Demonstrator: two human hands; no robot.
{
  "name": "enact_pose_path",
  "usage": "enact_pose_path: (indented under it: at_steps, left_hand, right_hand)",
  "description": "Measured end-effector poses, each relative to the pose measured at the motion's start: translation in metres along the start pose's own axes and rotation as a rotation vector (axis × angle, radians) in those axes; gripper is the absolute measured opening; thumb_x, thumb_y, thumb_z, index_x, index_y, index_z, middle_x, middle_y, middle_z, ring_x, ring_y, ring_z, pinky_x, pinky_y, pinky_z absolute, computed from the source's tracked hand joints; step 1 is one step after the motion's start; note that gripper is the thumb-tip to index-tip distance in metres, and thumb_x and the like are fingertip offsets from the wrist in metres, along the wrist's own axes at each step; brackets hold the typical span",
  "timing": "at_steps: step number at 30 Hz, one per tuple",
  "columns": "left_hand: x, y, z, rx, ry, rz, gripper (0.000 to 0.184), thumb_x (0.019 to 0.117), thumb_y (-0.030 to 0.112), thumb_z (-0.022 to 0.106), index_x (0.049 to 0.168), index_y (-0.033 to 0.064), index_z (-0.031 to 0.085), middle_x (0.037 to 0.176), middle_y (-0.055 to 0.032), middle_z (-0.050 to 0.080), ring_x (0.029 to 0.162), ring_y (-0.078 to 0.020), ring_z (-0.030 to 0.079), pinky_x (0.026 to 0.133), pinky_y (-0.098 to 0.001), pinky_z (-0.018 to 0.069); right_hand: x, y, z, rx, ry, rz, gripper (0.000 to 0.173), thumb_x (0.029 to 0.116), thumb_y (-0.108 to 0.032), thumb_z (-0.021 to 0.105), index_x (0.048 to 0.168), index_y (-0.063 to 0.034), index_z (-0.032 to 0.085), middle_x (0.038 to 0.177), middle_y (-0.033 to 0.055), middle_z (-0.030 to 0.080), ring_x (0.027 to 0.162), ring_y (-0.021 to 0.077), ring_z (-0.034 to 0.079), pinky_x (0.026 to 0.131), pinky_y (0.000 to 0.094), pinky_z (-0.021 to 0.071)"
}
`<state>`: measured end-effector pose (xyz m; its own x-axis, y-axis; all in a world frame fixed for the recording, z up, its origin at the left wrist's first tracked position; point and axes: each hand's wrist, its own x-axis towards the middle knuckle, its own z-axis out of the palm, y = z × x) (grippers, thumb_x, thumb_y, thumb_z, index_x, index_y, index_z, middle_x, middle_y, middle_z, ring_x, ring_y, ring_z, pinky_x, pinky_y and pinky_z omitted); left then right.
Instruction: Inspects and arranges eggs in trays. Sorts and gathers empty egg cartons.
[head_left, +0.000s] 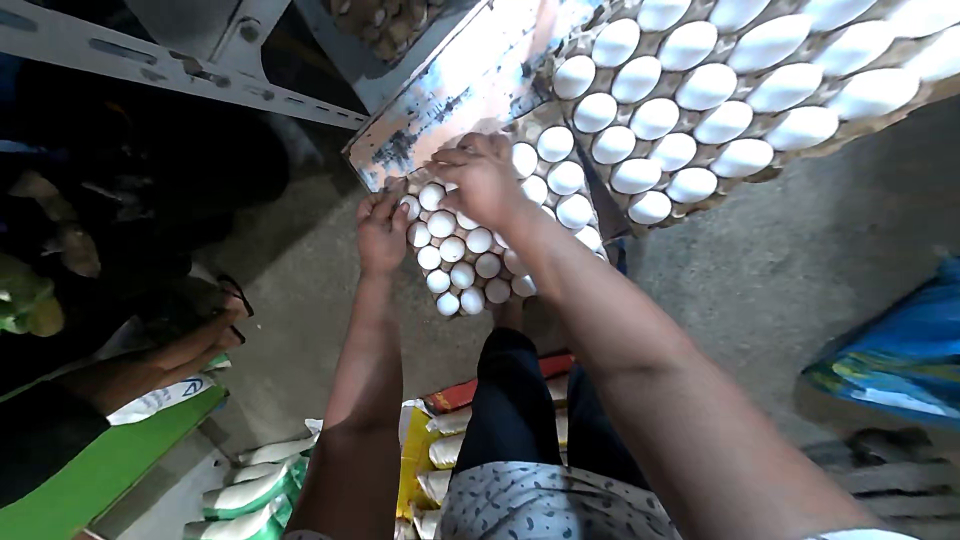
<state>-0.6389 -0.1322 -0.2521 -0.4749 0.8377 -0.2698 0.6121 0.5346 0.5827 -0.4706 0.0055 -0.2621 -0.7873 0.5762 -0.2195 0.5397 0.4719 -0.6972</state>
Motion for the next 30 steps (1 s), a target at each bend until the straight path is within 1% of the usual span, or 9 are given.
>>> enact_pose_path:
  at_steps: [2, 5, 7, 13, 19, 23, 26, 28, 30]
  left_hand:
    - [0.002, 0.002, -0.002, 0.026, 0.017, 0.137, 0.032, 0.1005, 0.025, 0.064, 0.125, 0.0069, 0.073, 0.131, -0.0186, 0.065, 0.126, -0.0324, 0.057, 0.110, -0.0470, 0.0433]
    - [0.007, 0.013, 0.005, 0.157, -0.064, 0.271, 0.033, 0.0964, 0.033, 0.070, 0.123, 0.0140, 0.076, 0.131, -0.0092, 0.069, 0.134, -0.0381, 0.051, 0.112, -0.0601, 0.0356]
    - [0.010, 0.021, 0.014, 0.236, -0.110, 0.291, 0.040, 0.0928, 0.040, 0.074, 0.126, 0.0171, 0.075, 0.135, -0.0063, 0.067, 0.138, -0.0386, 0.048, 0.111, -0.0639, 0.0337]
    - [0.021, 0.043, 0.032, 0.254, -0.153, 0.314, 0.041, 0.0911, 0.041, 0.076, 0.127, 0.0215, 0.074, 0.133, -0.0029, 0.069, 0.137, -0.0363, 0.048, 0.111, -0.0633, 0.0325]
    - [0.031, 0.045, 0.038, 0.252, -0.142, 0.252, 0.030, 0.0996, 0.039, 0.065, 0.122, 0.0226, 0.077, 0.122, -0.0061, 0.071, 0.127, -0.0354, 0.053, 0.106, -0.0600, 0.0354]
    - [0.011, 0.048, 0.031, 0.204, -0.053, 0.282, 0.036, 0.0940, 0.039, 0.073, 0.123, 0.0188, 0.076, 0.119, -0.0086, 0.071, 0.125, -0.0359, 0.054, 0.105, -0.0597, 0.0361]
    - [-0.011, 0.045, 0.032, 0.222, -0.080, 0.358, 0.031, 0.0891, 0.036, 0.079, 0.114, 0.0168, 0.078, 0.109, -0.0076, 0.074, 0.121, -0.0373, 0.057, 0.102, -0.0628, 0.0373]
    - [-0.022, 0.041, 0.041, 0.297, -0.101, 0.378, 0.040, 0.0848, 0.044, 0.082, 0.116, 0.0189, 0.077, 0.107, -0.0049, 0.074, 0.119, -0.0360, 0.058, 0.099, -0.0624, 0.0397]
    - [-0.026, 0.039, 0.050, 0.320, -0.083, 0.360, 0.039, 0.0884, 0.044, 0.078, 0.117, 0.0173, 0.077, 0.108, -0.0051, 0.075, 0.119, -0.0358, 0.059, 0.098, -0.0624, 0.0400]
  right_hand:
    - [-0.009, 0.020, -0.017, -0.011, 0.061, -0.042, 0.044, 0.0843, -0.018, 0.082, 0.127, -0.0234, 0.074, 0.133, 0.0010, 0.068, 0.133, 0.0364, 0.052, 0.109, 0.0728, 0.0279]
    - [-0.015, 0.037, -0.034, -0.088, -0.061, -0.039, 0.043, 0.0812, -0.026, 0.086, 0.123, -0.0243, 0.076, 0.128, -0.0011, 0.071, 0.133, 0.0337, 0.051, 0.112, 0.0712, 0.0221]
    - [-0.015, 0.040, -0.028, -0.136, -0.062, -0.085, 0.041, 0.0820, -0.036, 0.085, 0.120, -0.0232, 0.076, 0.124, 0.0005, 0.071, 0.130, 0.0335, 0.054, 0.112, 0.0697, 0.0247]
    - [-0.012, 0.052, -0.036, -0.090, -0.077, -0.077, 0.037, 0.0805, -0.025, 0.086, 0.117, -0.0222, 0.079, 0.120, 0.0037, 0.071, 0.125, 0.0346, 0.054, 0.111, 0.0700, 0.0247]
    - [-0.010, 0.059, -0.031, -0.165, -0.026, -0.109, 0.027, 0.0923, -0.033, 0.075, 0.117, -0.0223, 0.078, 0.110, 0.0050, 0.073, 0.118, 0.0329, 0.059, 0.109, 0.0643, 0.0300]
    - [-0.024, 0.056, -0.044, -0.097, 0.010, -0.116, 0.051, 0.0787, -0.039, 0.087, 0.125, -0.0215, 0.074, 0.124, 0.0071, 0.068, 0.122, 0.0357, 0.056, 0.107, 0.0658, 0.0315]
    - [-0.045, 0.055, -0.050, -0.080, -0.063, -0.154, 0.040, 0.0723, -0.031, 0.092, 0.108, -0.0206, 0.079, 0.114, 0.0054, 0.070, 0.118, 0.0355, 0.057, 0.106, 0.0685, 0.0311]
    - [-0.056, 0.056, -0.041, -0.128, -0.128, -0.178, 0.034, 0.0794, -0.026, 0.088, 0.112, -0.0211, 0.079, 0.116, 0.0024, 0.072, 0.121, 0.0338, 0.058, 0.108, 0.0681, 0.0313]
    - [-0.062, 0.059, -0.030, -0.156, -0.084, -0.198, 0.025, 0.0900, -0.025, 0.078, 0.114, -0.0204, 0.079, 0.116, 0.0028, 0.073, 0.120, 0.0327, 0.059, 0.106, 0.0643, 0.0339]
